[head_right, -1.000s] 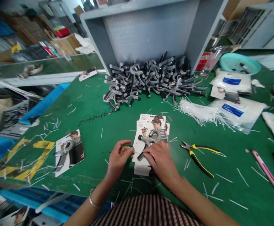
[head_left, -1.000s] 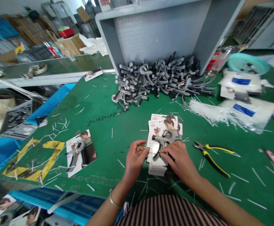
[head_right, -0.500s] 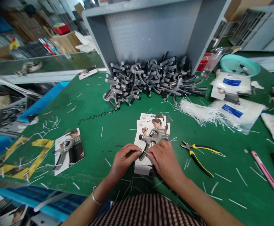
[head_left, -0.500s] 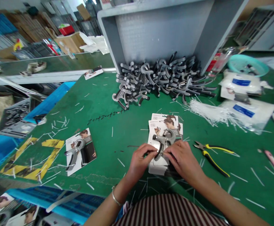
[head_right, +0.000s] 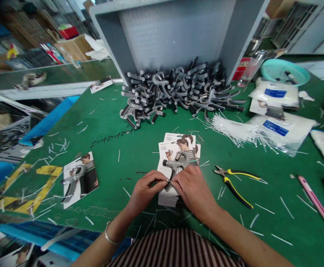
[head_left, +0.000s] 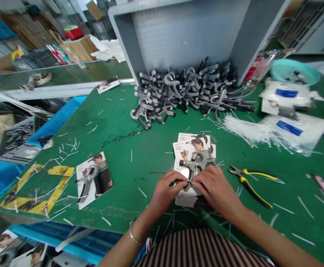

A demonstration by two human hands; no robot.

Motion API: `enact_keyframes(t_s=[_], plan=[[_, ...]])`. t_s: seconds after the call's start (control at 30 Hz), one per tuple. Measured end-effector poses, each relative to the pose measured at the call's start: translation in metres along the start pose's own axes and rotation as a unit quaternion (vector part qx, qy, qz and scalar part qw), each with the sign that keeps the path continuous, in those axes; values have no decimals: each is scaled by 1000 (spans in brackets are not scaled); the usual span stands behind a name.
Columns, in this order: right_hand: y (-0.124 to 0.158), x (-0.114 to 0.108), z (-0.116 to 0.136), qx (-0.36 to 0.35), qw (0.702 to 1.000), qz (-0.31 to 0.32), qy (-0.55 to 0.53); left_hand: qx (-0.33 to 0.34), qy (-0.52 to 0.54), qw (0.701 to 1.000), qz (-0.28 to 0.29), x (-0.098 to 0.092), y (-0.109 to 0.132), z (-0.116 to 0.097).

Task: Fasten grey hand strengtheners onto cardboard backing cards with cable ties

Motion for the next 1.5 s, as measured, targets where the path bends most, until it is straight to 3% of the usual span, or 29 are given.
enact_keyframes(t_s=[0.2, 0.4, 0.47, 0.6, 0.83, 0.9, 0.97, 1.07, 1.17, 1.3, 1.5], plan=[[-1, -3, 3, -8, 1000, -20, -16, 115, -142, 983, -8, 4, 6, -14], [-2, -2, 3, -10, 999, -33, -24, 123, -210, 969, 31, -1, 13, -35], [-2, -2, 4, -9, 999, -35, -29, 122, -282, 951, 31, 0, 15, -41], [-3, 0, 7, -9, 999, -31, -35, 131, -441, 887, 34, 7, 18, -46], [-1, 0, 8, -19, 999, -13, -23, 205, -496, 843, 40, 16, 16, -59], [1, 0, 7, -22, 1000, -7, -18, 229, -472, 850, 38, 16, 16, -63], [3, 0, 5, -21, 999, -10, -23, 229, -412, 882, 28, 12, 16, -64], [7, 0, 1, -15, 998, -27, -56, 184, -273, 944, 15, 5, 17, -58], [11, 2, -2, -11, 994, -51, -97, 135, -187, 973, 10, 6, 21, -42], [11, 7, -6, -22, 988, -84, -131, 77, -192, 976, -70, 11, 25, -15], [5, 14, -10, -57, 990, -46, -119, 132, -243, 953, -122, 7, 19, 9]])
Point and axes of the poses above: each hand's wrist, its own y-axis away from the middle knuckle, its own x-axis out of the palm, z = x × y, the point moved 5 cm from there along -y, towards the middle knuckle, and after that the axes turned 13 degrees about -x, right-handed, at the moved point
